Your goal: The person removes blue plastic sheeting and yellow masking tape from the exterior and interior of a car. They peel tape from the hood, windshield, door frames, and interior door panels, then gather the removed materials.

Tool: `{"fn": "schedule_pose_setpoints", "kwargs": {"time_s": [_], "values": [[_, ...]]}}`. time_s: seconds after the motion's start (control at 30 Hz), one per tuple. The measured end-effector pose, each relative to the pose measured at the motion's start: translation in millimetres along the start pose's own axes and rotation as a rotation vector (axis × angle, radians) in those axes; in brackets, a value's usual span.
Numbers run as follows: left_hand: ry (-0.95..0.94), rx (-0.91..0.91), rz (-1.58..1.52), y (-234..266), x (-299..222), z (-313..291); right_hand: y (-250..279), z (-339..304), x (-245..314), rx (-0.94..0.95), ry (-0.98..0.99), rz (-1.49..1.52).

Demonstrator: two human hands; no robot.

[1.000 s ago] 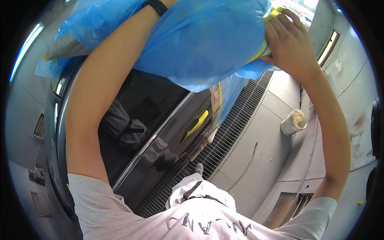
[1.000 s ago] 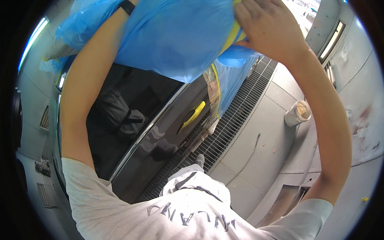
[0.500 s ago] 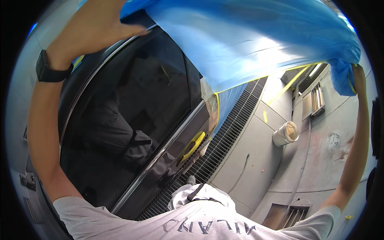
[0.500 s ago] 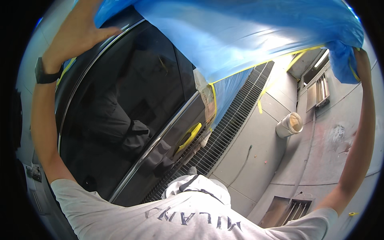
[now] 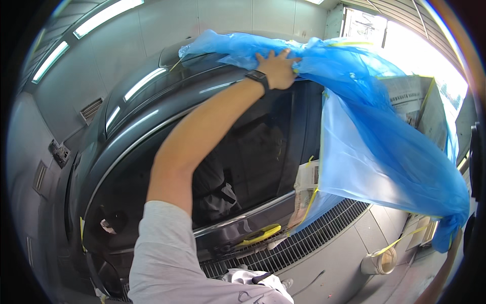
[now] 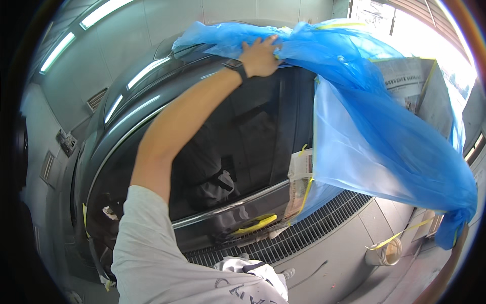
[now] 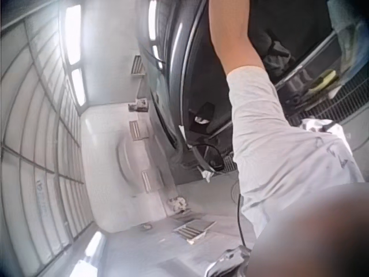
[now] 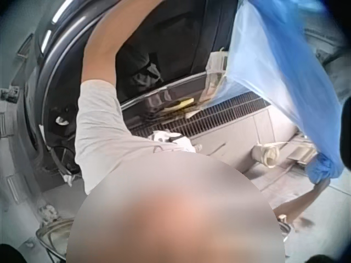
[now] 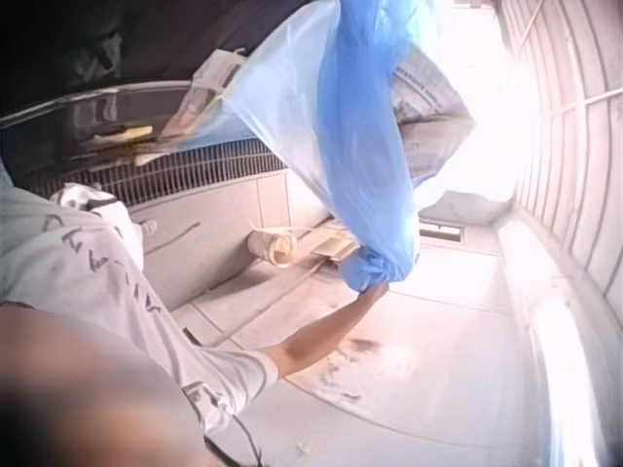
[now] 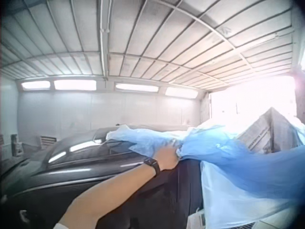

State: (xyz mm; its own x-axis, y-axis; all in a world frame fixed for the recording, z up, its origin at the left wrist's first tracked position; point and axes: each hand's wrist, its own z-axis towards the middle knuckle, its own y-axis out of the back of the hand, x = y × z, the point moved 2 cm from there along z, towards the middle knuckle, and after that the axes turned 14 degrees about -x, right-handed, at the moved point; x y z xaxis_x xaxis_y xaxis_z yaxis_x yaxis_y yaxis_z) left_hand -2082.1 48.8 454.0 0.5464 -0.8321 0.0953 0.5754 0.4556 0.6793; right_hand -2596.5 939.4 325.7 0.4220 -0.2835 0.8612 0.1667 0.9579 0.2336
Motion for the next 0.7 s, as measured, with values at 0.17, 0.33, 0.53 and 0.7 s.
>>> {"fn": "schedule_pose_setpoints", "kwargs": {"time_s": [0.17, 0.33, 0.53, 0.7], "values": [[0.143, -0.200, -0.406, -86, -171, 62, 3, -8, -113, 0.068, -0.225, 0.096], [-0.239, -0.183, -1.019, -208, -444, 93, -80, -49, -159, 0.174, -0.167, 0.026], [-0.104, 0.800, -1.619, -214, -695, -149, -205, -143, -173, 0.461, -0.880, 0.677], [-0.820, 0.855, -1.247, -171, -605, -197, -264, -206, -196, 0.422, -1.012, 0.876]]}}
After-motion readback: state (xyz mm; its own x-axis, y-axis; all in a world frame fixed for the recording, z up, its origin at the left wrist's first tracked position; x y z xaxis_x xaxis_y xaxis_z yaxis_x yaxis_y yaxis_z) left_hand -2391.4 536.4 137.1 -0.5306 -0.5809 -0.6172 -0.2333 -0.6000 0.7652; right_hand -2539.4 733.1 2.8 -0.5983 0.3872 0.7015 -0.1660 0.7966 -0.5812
